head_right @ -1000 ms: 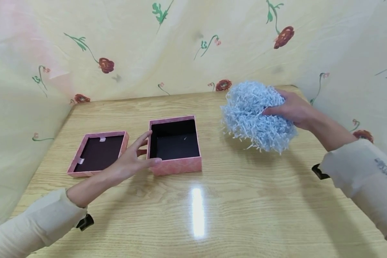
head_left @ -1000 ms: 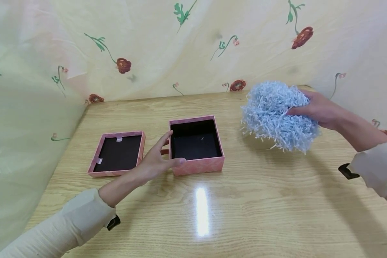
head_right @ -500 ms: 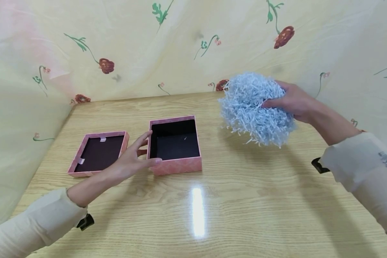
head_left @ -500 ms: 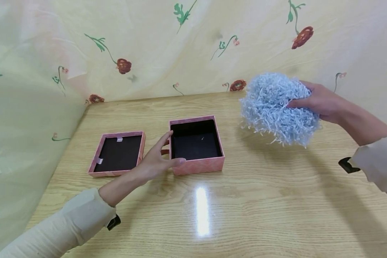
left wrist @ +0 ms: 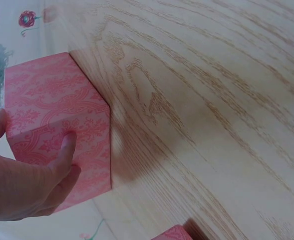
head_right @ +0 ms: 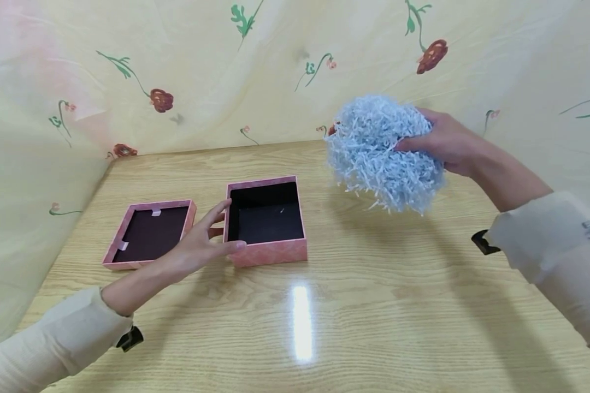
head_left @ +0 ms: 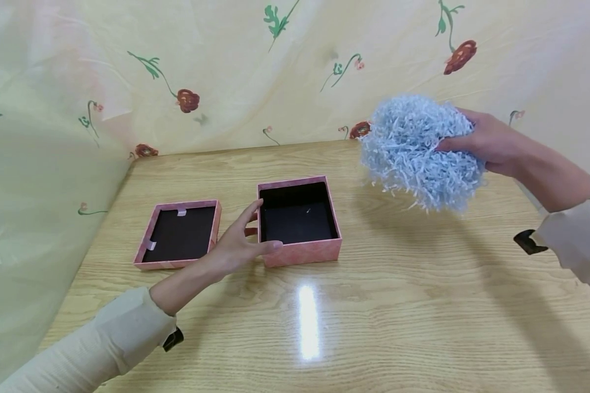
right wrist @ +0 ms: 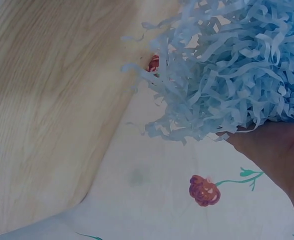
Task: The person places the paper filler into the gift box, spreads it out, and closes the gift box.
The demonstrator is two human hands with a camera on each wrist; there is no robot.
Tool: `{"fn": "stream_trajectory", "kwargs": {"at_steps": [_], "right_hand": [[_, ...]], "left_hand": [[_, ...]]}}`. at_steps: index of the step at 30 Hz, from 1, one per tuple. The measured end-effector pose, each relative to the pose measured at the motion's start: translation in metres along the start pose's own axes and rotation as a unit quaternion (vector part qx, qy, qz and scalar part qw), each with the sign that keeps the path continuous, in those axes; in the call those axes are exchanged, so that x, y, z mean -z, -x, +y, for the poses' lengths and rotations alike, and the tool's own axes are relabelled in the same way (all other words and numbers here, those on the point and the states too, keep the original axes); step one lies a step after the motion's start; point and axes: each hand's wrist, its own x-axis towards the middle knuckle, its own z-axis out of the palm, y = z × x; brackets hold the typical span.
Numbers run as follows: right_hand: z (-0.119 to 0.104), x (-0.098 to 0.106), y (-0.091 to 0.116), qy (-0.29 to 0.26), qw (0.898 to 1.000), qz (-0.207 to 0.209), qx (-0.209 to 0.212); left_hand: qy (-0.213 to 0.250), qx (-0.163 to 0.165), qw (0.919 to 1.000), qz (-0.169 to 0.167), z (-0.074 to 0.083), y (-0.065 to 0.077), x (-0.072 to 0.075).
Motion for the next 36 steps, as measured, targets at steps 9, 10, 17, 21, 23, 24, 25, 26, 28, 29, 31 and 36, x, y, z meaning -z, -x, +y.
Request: {"fn": "stream_trajectory", "kwargs": {"at_steps": [9,10,17,21,23,24,25,26,28,29,31,36], "right_hand": [[-0.015,0.001,0.000,-0.013,1.000,0.003,0.004],[-0.018,-0.001,0.000,-0.014,1.000,0.001,0.007],[-0.031,-0.011,-0.001,-0.036,0.999,-0.017,0.028],[-0.035,-0.017,-0.001,-0.041,0.998,-0.024,0.033],[-0.037,-0.022,-0.001,-0.038,0.998,-0.028,0.032],[-0.038,-0.025,-0.001,-0.038,0.998,-0.031,0.032],[-0.038,-0.027,-0.002,-0.039,0.998,-0.035,0.032],[-0.039,-0.030,-0.002,-0.040,0.998,-0.039,0.033],[-0.040,-0.034,-0.002,-0.043,0.997,-0.045,0.035],[-0.041,-0.036,-0.002,-0.044,0.997,-0.047,0.037],[-0.043,-0.040,-0.003,-0.046,0.997,-0.048,0.038],[-0.048,-0.050,-0.005,-0.043,0.997,-0.045,0.044]], "left_hand": [[-0.001,-0.006,1.0000,-0.002,0.000,0.000,0.001],[0.000,-0.006,1.0000,-0.002,0.000,0.000,0.001],[0.002,-0.009,0.9999,-0.005,0.000,0.002,0.002],[0.006,-0.007,0.9999,-0.006,0.000,0.002,0.001],[0.006,-0.007,0.9999,-0.006,0.000,0.003,0.002],[0.006,-0.008,0.9999,-0.006,-0.001,0.003,0.002],[0.005,-0.008,0.9999,-0.006,-0.001,0.003,0.002],[0.005,-0.009,0.9999,-0.006,-0.001,0.003,0.002],[0.004,-0.013,0.9999,-0.006,-0.002,0.004,0.002],[0.004,-0.014,0.9999,-0.006,-0.002,0.004,0.002],[0.003,-0.014,0.9999,-0.006,-0.002,0.004,0.002],[-0.001,-0.011,0.9999,-0.007,-0.002,0.005,0.003]]}}
